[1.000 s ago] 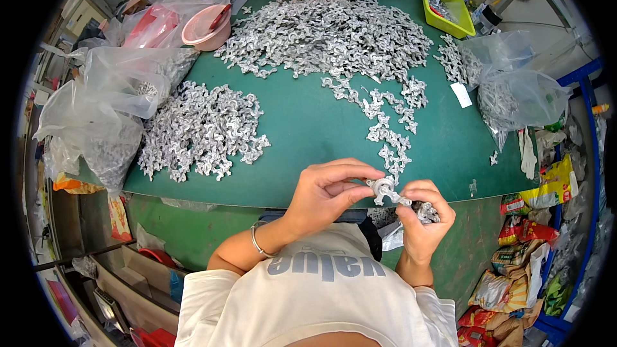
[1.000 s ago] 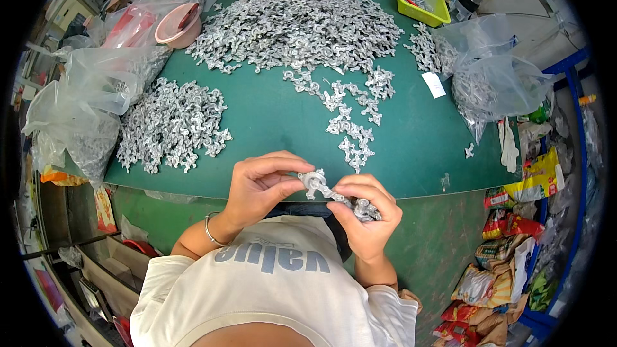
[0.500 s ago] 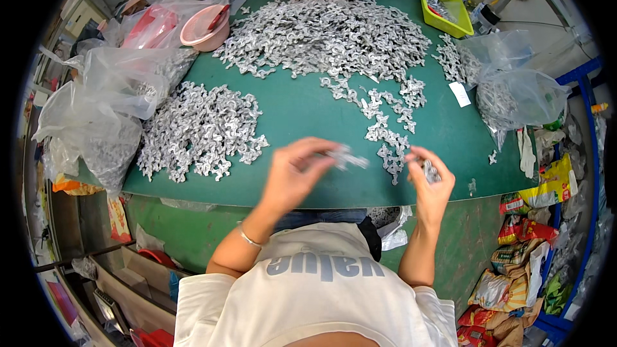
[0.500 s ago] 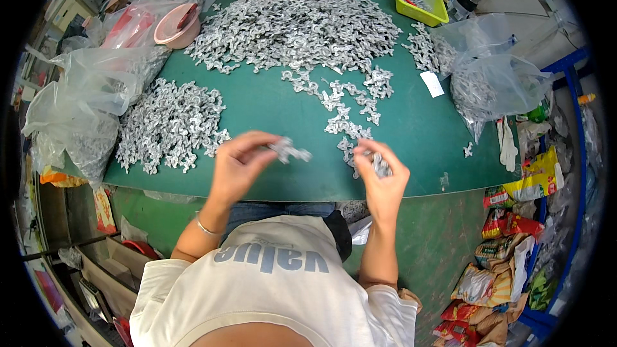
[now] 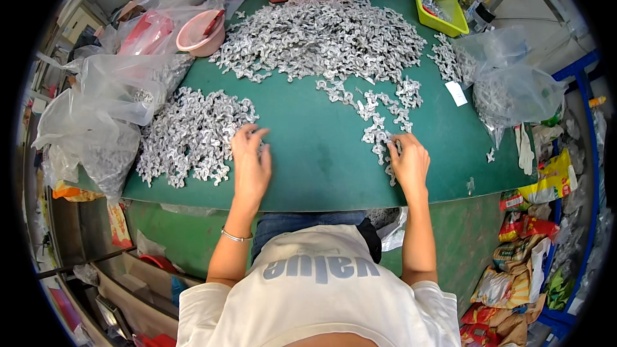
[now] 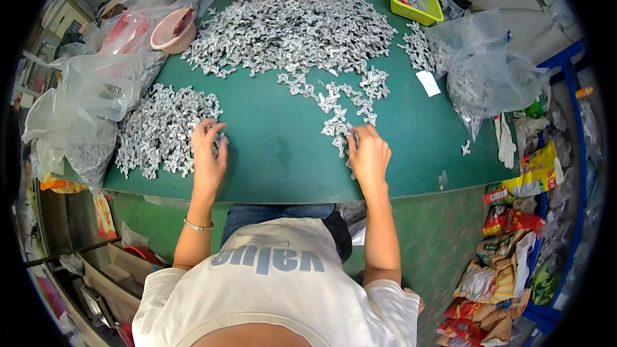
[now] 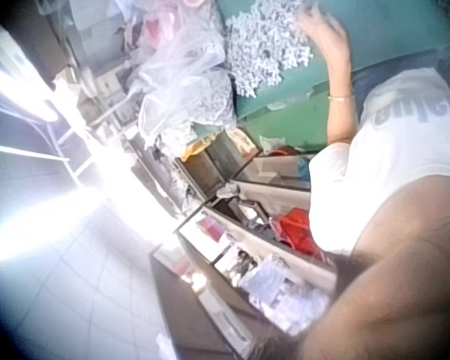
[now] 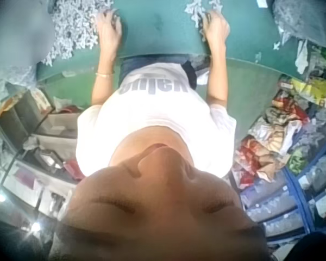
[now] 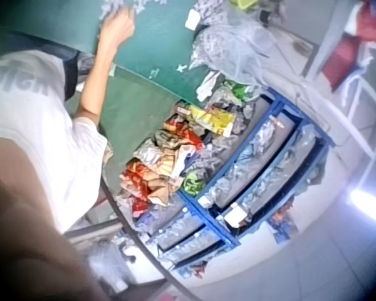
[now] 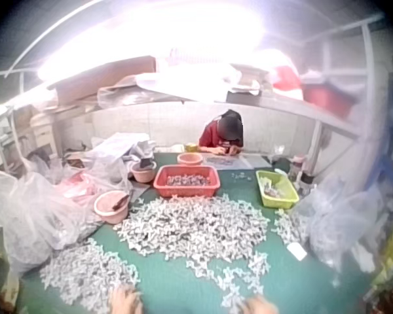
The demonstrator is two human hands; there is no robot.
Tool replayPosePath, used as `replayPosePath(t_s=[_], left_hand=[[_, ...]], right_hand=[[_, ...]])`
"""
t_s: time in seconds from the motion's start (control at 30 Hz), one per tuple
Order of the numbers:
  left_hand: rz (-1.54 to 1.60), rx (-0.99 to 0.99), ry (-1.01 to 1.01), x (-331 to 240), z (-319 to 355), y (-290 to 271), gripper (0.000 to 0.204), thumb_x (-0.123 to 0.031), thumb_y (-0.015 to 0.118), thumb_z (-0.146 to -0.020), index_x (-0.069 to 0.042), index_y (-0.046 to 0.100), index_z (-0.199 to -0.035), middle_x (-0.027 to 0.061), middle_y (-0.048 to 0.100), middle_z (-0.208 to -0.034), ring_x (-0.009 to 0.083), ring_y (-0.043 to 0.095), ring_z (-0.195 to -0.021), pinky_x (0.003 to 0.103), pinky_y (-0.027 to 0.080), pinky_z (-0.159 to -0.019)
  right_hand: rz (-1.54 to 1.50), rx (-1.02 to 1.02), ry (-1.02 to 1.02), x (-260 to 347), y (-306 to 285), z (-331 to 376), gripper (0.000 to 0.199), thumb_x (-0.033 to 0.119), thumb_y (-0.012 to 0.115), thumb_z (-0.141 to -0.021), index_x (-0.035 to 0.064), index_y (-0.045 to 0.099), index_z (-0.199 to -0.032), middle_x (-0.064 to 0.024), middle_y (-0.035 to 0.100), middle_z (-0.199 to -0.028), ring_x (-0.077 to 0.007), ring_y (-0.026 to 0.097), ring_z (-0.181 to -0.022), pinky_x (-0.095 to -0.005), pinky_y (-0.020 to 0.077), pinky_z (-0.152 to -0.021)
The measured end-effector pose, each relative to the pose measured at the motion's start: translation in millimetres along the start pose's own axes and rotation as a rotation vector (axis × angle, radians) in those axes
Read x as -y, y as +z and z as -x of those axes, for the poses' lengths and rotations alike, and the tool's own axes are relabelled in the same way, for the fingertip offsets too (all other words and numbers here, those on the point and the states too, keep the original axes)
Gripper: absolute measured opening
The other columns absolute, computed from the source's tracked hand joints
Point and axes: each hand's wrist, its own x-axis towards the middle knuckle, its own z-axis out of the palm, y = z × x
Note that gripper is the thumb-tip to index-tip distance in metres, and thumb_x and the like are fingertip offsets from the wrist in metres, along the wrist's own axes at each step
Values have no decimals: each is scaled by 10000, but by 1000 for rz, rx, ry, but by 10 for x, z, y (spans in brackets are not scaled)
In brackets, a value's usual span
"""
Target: The person sits at a green table and repeatedly picks up small, silver-colored metal parts. They connect these parts together by hand, forming small clusters, and then place the assembled clusters back onto the table among a large pile of loose parts.
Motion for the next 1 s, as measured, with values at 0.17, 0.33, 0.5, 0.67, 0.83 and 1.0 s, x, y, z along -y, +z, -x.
replayPosePath(t_s=[0.17, 0.33, 0.5, 0.67, 0.83, 1.0], left_hand=[[658, 387, -121, -481, 20, 128, 371, 40, 582, -751, -26, 522, -1111, 80, 511, -1071, 150, 537, -904, 244, 450, -724], [1145, 527, -243, -967, 23, 136, 412, 56, 578, -772, 17, 476, -1169, 110, 497, -1078, 164, 533, -937, 274, 476, -785], [1153, 462, -124, -1084, 0, -9, 313, 114, 561, -759, 75, 535, -1069, 132, 535, -1024, 169, 554, -911, 266, 505, -777], [1223, 452, -147, -1132, 15, -119, 275, 131, 558, -751, 92, 563, -1024, 148, 560, -991, 182, 577, -873, 272, 517, -767], [1216, 459, -141, -1162, 15, -181, 273, 138, 554, -750, 97, 565, -1020, 155, 563, -975, 185, 579, -863, 275, 518, -767], [1159, 422, -149, -1134, 14, -184, 255, 120, 564, -750, 84, 578, -1002, 139, 574, -968, 178, 582, -862, 267, 511, -753]], right_hand=[[-535, 28, 119, 149, -193, 157, 126, 49, 645, -732, 9, 637, -851, -70, 626, -730, -163, 570, -631, -276, 439, -590], [-980, 109, 268, 476, -484, 374, 113, -5, 646, -738, -16, 639, -849, 21, 574, -710, -33, 475, -629, -177, 381, -557], [-1015, 58, 137, 590, -632, 488, 161, -59, 655, -681, -35, 626, -838, -52, 600, -793, -60, 483, -640, -191, 382, -569], [-1060, 35, 49, 616, -706, 547, 181, -86, 650, -664, -40, 623, -837, -87, 610, -813, -88, 498, -646, -205, 393, -573], [-1082, 8, -5, 636, -734, 587, 198, -90, 651, -656, -42, 621, -845, -102, 612, -814, -99, 503, -638, -215, 399, -568], [-1024, -10, -129, 593, -692, 542, 167, -59, 641, -690, -46, 614, -854, -101, 611, -808, -93, 507, -627, -207, 405, -556]])
